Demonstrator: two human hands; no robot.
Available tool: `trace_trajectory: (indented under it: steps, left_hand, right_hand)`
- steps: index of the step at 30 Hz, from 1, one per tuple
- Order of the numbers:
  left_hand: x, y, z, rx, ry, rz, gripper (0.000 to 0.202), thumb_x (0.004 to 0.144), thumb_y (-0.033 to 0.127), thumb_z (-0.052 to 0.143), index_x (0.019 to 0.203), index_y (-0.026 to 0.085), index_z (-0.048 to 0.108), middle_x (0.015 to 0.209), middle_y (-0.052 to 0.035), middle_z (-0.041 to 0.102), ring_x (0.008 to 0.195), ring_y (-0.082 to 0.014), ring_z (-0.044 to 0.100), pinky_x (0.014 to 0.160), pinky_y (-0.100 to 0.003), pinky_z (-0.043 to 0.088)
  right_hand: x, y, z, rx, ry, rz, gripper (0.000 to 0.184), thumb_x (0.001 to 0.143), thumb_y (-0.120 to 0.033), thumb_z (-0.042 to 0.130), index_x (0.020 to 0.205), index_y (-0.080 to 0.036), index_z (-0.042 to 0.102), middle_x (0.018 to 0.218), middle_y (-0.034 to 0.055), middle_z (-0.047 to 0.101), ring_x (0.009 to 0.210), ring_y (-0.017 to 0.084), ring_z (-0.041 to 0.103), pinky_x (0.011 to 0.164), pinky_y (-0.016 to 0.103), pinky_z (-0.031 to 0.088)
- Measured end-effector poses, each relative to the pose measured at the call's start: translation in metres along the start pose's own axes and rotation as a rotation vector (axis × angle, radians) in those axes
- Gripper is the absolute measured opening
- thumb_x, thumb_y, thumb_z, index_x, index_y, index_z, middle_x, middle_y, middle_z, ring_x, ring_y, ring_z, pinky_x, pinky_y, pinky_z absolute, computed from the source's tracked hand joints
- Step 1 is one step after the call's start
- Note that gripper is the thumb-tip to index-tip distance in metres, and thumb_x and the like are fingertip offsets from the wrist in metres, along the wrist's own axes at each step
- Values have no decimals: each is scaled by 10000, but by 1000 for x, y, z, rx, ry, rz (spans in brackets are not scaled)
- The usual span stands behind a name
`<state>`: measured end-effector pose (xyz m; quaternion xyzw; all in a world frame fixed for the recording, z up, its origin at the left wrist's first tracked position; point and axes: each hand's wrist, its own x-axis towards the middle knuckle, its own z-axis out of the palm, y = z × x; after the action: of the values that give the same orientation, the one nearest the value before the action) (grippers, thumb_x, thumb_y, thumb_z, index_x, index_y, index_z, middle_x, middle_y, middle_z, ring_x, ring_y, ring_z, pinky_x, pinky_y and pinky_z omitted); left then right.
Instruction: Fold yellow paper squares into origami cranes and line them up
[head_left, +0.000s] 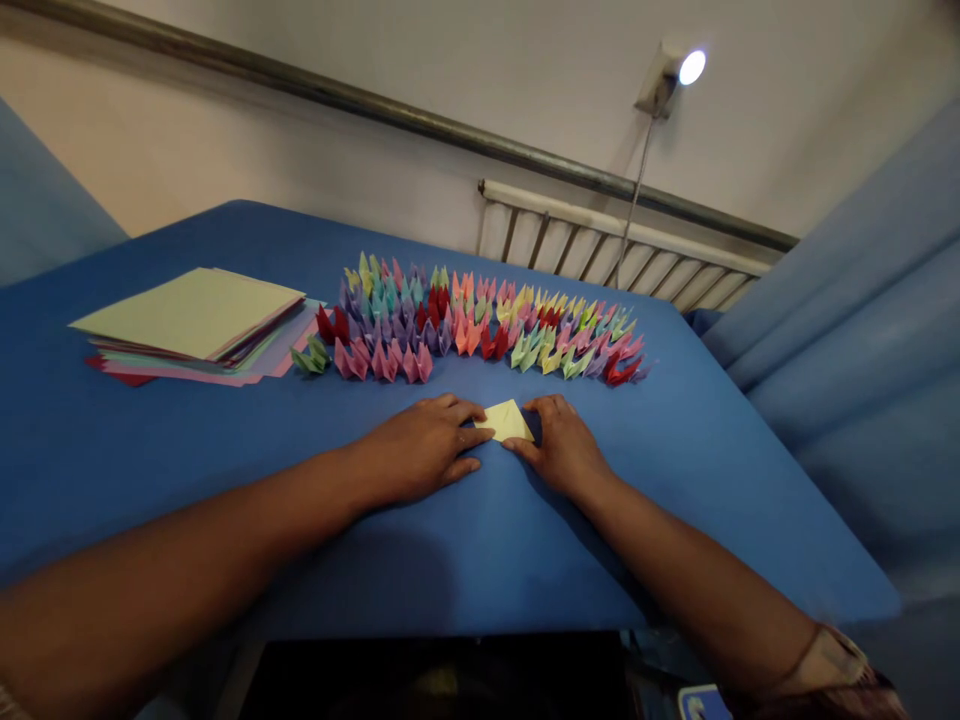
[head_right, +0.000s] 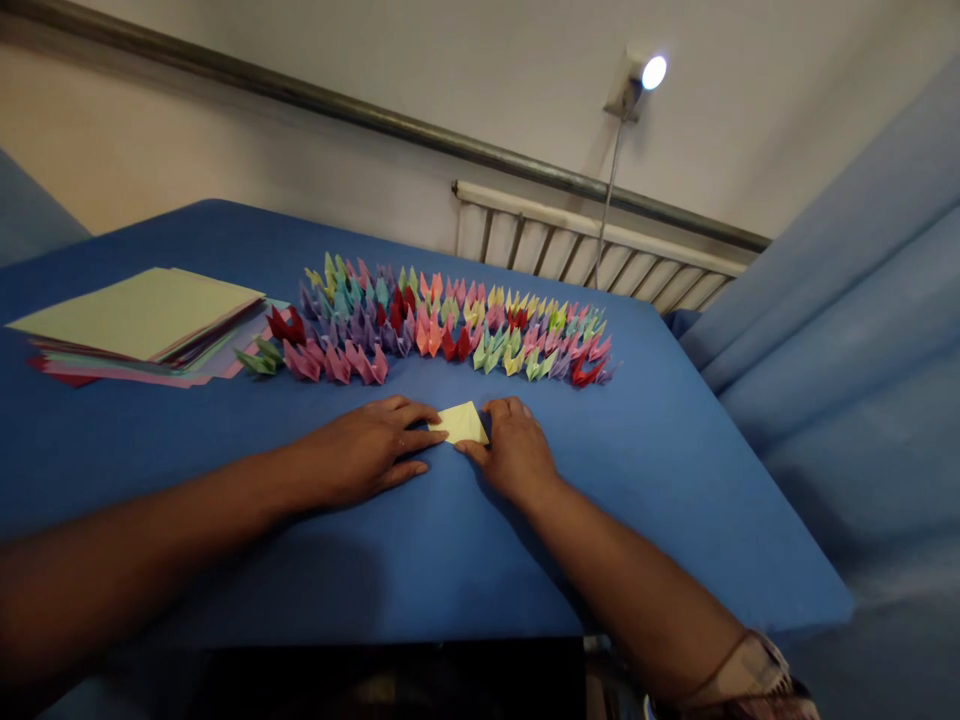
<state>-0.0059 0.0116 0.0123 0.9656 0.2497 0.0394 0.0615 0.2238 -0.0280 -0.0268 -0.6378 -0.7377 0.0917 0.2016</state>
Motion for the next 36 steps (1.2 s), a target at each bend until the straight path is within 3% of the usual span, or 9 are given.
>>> trace_trajectory:
  steps: [5,11,17,22,27,31,34,36]
  left_hand:
    - [2,-8,1,-95,25,17,311,925,339,521,1174,231,674,1270,-78,619,1128,-233,560,995,-379,401]
    - [8,-15,8,-188,116,7,260,935,294,492,1048,226,716,1146,-53,671,1051,-203,598,968,-362,428]
    - [9,-13,9,-210,123,2,229,929,256,500,995,192,709,1091,-62,685,1031,-200,607,966,-358,415]
    - [9,-12,7,-210,117,-5,220,912,240,508,991,195,707,1090,-60,681,1014,-201,608,924,-342,436]
    - [10,-15,6,-224,143,-2,211,905,242,512,983,172,695,1038,-68,699,994,-208,625,918,-354,441]
    - [10,-18,8,-236,152,9,198,898,235,519,963,168,693,1036,-76,702,1001,-214,629,920,-358,442]
    - [10,-18,10,-263,157,-3,185,887,226,522,944,167,689,1033,-78,701,994,-213,631,916,-357,447]
    - [10,-18,9,-304,172,-29,172,876,227,528,932,168,680,1013,-72,697,974,-207,632,902,-349,457]
  right_hand:
    - [2,3,-2,14,-23,66,532,753,-506,721,1144,-176,578,1111,110,591,1064,268,565,917,399,443]
    - [10,-26,-6,-62,-103,109,411,778,-464,703,1032,-157,604,1008,106,638,944,253,612,813,360,464]
    - [11,-31,-8,-74,-56,180,533,785,-475,695,1167,-137,537,1097,155,651,1040,285,620,832,368,457]
    - [15,-32,-11,-40,-178,245,501,794,-496,673,1152,-172,538,970,113,707,892,263,671,676,322,441]
    - [18,-31,-8,4,-188,268,385,760,-454,715,1012,-191,590,858,57,701,777,220,658,614,285,399]
    - [17,-28,-4,38,-118,234,348,753,-424,716,982,-186,606,917,66,671,831,213,635,688,298,433]
    - [15,-30,1,44,-48,180,399,727,-395,732,1031,-173,599,1048,104,634,961,238,609,794,330,446]
    - [13,-32,3,115,-54,172,388,755,-337,700,1077,-170,561,1035,95,644,933,232,619,787,335,452]
